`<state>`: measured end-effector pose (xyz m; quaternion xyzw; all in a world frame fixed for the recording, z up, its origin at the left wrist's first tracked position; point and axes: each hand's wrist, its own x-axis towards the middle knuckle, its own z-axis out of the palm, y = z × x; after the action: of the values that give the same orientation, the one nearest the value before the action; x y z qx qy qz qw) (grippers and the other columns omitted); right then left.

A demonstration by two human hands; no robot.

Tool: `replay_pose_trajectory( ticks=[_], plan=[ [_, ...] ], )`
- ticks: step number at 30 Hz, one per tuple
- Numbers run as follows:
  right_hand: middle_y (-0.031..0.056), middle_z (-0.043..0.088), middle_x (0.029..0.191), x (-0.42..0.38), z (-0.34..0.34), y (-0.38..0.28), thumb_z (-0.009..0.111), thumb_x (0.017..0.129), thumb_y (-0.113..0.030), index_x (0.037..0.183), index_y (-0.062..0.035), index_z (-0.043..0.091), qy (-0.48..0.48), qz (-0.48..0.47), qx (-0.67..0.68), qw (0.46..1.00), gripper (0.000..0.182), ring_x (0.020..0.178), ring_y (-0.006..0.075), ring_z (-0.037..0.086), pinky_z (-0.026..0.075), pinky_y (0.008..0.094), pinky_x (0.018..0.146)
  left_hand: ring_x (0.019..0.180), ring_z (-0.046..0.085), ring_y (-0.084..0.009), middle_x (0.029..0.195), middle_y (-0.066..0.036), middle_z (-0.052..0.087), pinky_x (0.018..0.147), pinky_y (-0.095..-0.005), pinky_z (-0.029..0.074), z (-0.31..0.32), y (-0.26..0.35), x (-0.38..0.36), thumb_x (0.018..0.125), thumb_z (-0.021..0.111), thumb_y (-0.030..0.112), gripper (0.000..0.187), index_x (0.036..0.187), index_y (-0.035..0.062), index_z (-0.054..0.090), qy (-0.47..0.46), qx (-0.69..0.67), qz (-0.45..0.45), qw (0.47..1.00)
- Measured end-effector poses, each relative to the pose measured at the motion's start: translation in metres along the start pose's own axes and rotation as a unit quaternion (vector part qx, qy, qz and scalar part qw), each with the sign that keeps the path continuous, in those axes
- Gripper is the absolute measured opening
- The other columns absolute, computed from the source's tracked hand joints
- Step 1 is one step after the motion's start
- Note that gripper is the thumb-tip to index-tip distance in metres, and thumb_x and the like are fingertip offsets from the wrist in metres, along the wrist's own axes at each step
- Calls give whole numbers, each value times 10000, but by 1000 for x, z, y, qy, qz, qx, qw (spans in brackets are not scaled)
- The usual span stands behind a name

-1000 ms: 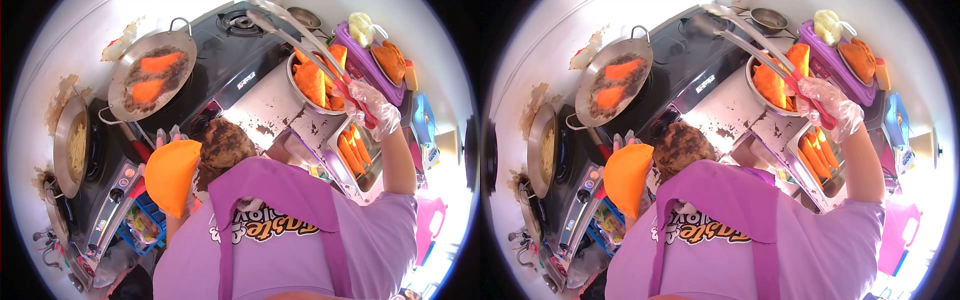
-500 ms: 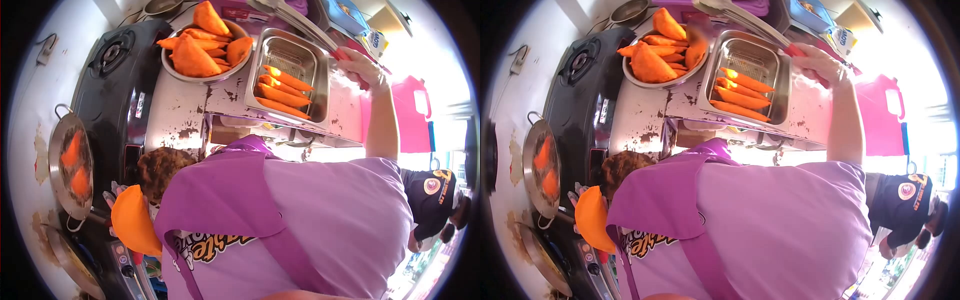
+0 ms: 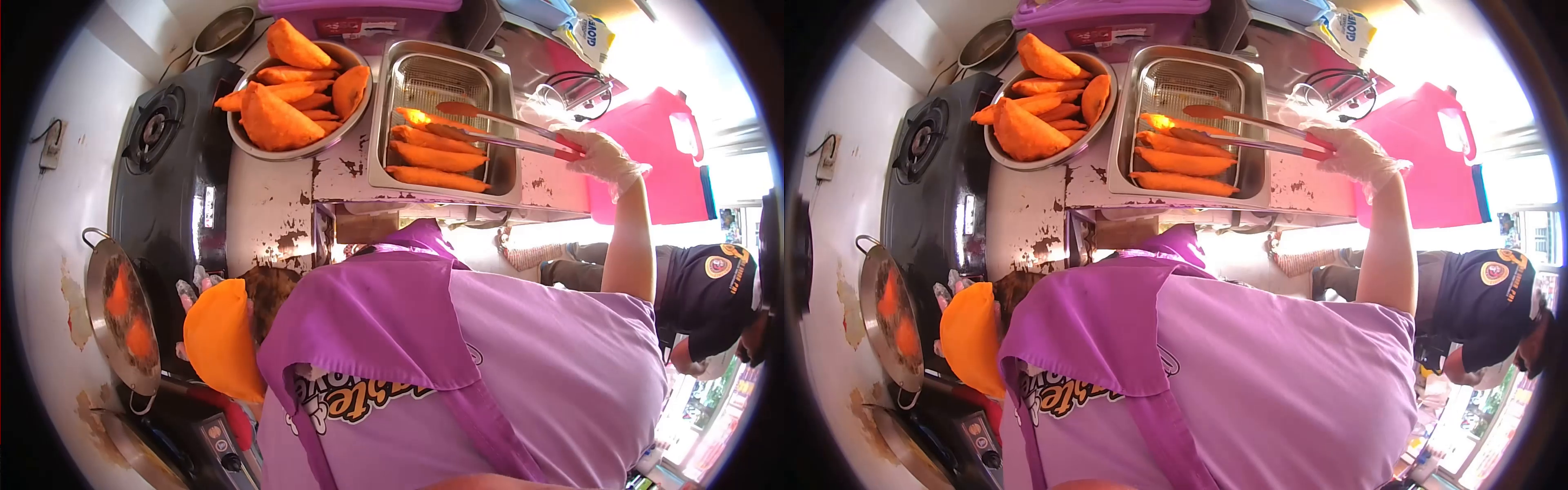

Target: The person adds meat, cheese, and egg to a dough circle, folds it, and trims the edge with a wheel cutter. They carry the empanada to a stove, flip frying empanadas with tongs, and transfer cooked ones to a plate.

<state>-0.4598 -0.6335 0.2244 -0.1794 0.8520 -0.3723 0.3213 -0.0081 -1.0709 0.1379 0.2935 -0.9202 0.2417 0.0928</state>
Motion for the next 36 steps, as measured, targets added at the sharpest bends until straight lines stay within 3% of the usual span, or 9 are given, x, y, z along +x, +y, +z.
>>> replay_pose_trajectory(
  ticks=[1, 2, 6, 9, 12, 15, 26, 32, 36],
  plan=[
    [47, 595, 1227, -2, 6, -8, 591, 714, 215, 1309, -41, 544, 18, 4, -48, 999, 650, 1084, 123, 554, 461, 241, 954, 1383, 332, -176, 1469, 137, 396, 1135, -461, 184, 1, -3, 3, 961, 413, 478, 518, 1434, 267, 408, 0, 450, 145, 881],
    [29, 609, 1185, -5, 10, -15, 583, 714, 243, 1310, -36, 542, 35, 8, -97, 995, 660, 1073, 117, 558, 465, 234, 959, 1382, 333, -159, 1466, 158, 394, 1129, -511, 158, 2, -4, 6, 964, 381, 509, 525, 1438, 284, 398, 1, 794, 252, 553],
    [30, 639, 1069, -8, 13, -26, 653, 695, 180, 1293, -92, 576, 42, -3, -92, 995, 661, 906, 140, 572, 501, 253, 884, 1385, 327, -164, 1475, 153, 382, 1134, -458, 167, 2, -2, 14, 960, 413, 484, 521, 1441, 287, 389, 17, 793, 249, 556],
    [88, 635, 892, 6, 13, -38, 751, 658, 29, 1286, -176, 587, 74, 19, -340, 937, 681, 756, 182, 548, 497, 327, 754, 1388, 322, -169, 1483, 149, 370, 1140, -405, 177, 3, 1, 18, 956, 445, 460, 522, 1445, 289, 379, 32, 789, 245, 562],
    [86, 652, 912, 26, 12, -28, 742, 687, 9, 1289, -171, 585, 49, -71, -386, 918, 648, 754, 180, 549, 499, 324, 760, 1390, 318, -172, 1488, 146, 362, 1144, -370, 183, 7, 1, 19, 953, 467, 444, 525, 1447, 291, 373, 37, 787, 240, 567],
    [101, 676, 1005, 33, 7, -22, 722, 724, -20, 1292, -168, 579, 32, -39, -350, 935, 604, 841, 176, 606, 499, 309, 792, 1384, 332, -193, 1480, 132, 381, 1142, -391, 189, 16, -3, 15, 943, 488, 437, 526, 1434, 271, 398, 35, 820, 266, 505],
    [93, 672, 1108, 46, -6, -24, 637, 814, -148, 1287, -141, 583, -21, 37, -355, 934, 476, 989, 183, 622, 470, 291, 867, 1423, 215, -344, 1563, -89, 222, 1109, -537, 237, 27, 5, 13, 903, 438, 577, 754, 1521, 235, 174, 66, 994, 73, -38],
    [-5, 633, 912, 40, -23, -24, 612, 847, -116, 1263, -99, 597, -9, 95, -219, 971, 417, 800, 77, 565, 461, 228, 718, 1433, 178, -340, 1575, -109, 164, 1105, -577, 209, 27, 5, 3, 889, 420, 614, 809, 1528, 240, 92, 28, 987, 148, -56],
    [-61, 533, 762, 29, -35, -28, 596, 859, -98, 1288, -107, 571, 27, 163, -91, 982, 430, 602, 8, 431, 338, 170, 522, 1440, 156, -337, 1582, -121, 130, 1102, -601, 192, 22, 10, 0, 880, 408, 637, 844, 1532, 244, 43, 1, 980, 190, -67]
  ],
)
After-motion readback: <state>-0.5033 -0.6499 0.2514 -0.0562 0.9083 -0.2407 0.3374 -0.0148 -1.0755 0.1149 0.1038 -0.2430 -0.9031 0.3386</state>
